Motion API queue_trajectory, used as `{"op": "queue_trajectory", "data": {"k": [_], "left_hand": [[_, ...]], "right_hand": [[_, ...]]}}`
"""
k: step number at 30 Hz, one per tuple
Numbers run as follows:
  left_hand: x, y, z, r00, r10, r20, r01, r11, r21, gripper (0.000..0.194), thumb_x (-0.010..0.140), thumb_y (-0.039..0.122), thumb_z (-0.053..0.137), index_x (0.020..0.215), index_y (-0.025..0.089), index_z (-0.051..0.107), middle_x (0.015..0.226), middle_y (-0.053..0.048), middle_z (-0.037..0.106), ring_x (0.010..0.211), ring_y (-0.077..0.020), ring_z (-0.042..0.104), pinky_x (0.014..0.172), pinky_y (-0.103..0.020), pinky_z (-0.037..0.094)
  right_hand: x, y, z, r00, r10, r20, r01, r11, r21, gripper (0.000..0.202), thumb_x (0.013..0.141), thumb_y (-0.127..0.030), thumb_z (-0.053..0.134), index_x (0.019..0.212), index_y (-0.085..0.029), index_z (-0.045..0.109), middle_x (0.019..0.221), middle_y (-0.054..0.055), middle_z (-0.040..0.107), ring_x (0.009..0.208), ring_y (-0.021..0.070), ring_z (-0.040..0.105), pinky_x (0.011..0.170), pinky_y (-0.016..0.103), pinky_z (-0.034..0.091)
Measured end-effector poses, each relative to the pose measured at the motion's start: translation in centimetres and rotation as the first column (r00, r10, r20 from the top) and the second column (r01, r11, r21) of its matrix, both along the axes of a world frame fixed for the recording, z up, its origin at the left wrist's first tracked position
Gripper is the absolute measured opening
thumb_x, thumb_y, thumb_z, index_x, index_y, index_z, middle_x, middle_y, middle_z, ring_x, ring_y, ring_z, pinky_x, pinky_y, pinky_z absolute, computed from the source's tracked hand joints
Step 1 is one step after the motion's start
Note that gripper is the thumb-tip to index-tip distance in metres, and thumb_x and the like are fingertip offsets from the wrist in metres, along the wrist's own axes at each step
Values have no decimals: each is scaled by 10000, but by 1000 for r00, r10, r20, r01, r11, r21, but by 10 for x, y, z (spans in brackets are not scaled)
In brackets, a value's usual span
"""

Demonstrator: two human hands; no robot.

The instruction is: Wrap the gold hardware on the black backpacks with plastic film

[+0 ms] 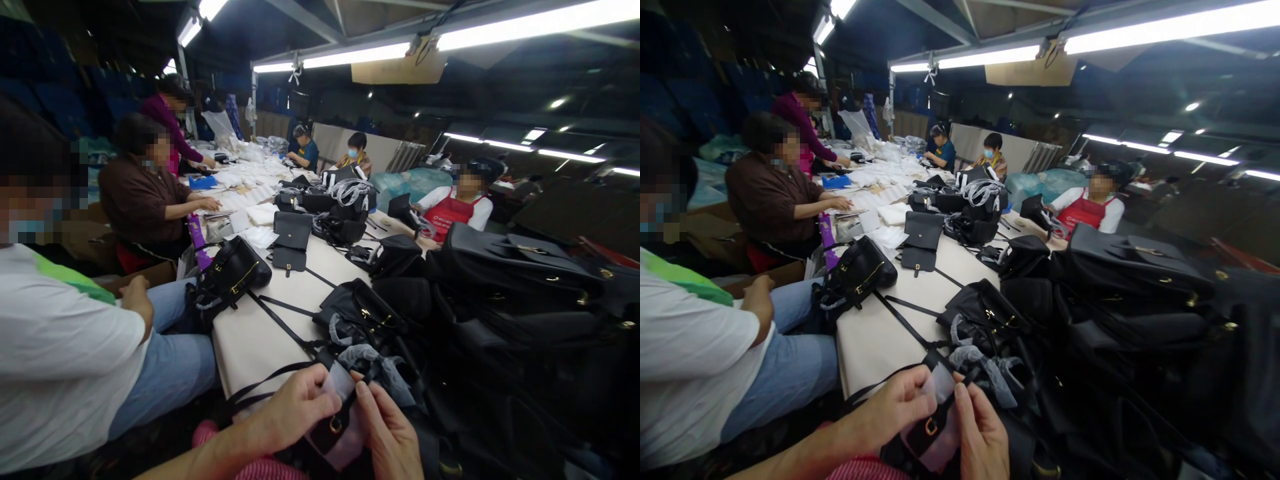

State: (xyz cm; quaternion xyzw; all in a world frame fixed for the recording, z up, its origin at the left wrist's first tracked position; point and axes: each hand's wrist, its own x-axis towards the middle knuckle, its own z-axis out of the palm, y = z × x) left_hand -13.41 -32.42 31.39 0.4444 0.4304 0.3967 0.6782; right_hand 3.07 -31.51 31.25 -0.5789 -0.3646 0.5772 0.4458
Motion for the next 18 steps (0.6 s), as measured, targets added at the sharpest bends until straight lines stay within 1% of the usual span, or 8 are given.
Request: {"op": "queue_trajectory", "data": {"k": [3,5,6,9,13,16,18], "left_hand": [[-1,-1,-5,999,1,-41,0,1000,25,299,693,288,720,930,187,568,755,55,518,706,-113,502,629,-200,386],[-2,0,-6,997,4,-73,-1,999,36,292,668,230,717,921,192,575,761,61,512,718,-109,493,630,-192,384],[-3,0,-5,997,-5,-74,7,999,31,293,668,213,706,931,191,577,762,61,515,712,-106,489,618,-188,380],[-5,1,0,998,-60,-31,60,998,-11,311,661,170,684,953,182,576,760,59,537,674,-94,481,570,-174,357],[-6,0,13,988,-124,92,130,990,-61,349,636,111,667,971,177,593,780,58,587,657,-80,495,578,-164,376],[-6,0,18,980,-128,152,144,984,-102,438,613,91,670,1035,176,594,833,43,627,677,-85,527,595,-166,403],[-7,0,15,979,-111,170,136,980,-143,473,585,75,678,1040,170,585,813,45,630,658,-81,531,582,-162,404]], "right_hand": [[-1,0,1,1000,26,1,-26,1000,-10,506,627,-536,787,996,-190,757,966,45,765,1041,302,651,806,287,555],[-1,1,2,998,54,-40,-55,998,-34,507,632,-529,792,1013,-198,746,948,39,765,1014,296,662,813,296,551],[0,1,3,994,67,-87,-72,996,-54,517,627,-517,801,1034,-204,734,931,37,766,985,292,673,812,310,551],[0,3,8,959,120,-258,-157,980,-127,565,593,-458,847,1079,-213,698,874,44,767,881,283,700,788,361,555],[-1,4,18,916,150,-373,-226,960,-168,499,571,-406,870,992,-189,711,791,57,757,747,254,709,711,352,548],[-2,3,21,914,162,-372,-228,963,-142,442,564,-394,871,907,-163,717,711,52,732,653,223,688,630,309,529],[-3,2,20,937,151,-316,-197,973,-120,405,566,-395,870,855,-160,710,664,32,708,596,191,658,581,277,510]]}}
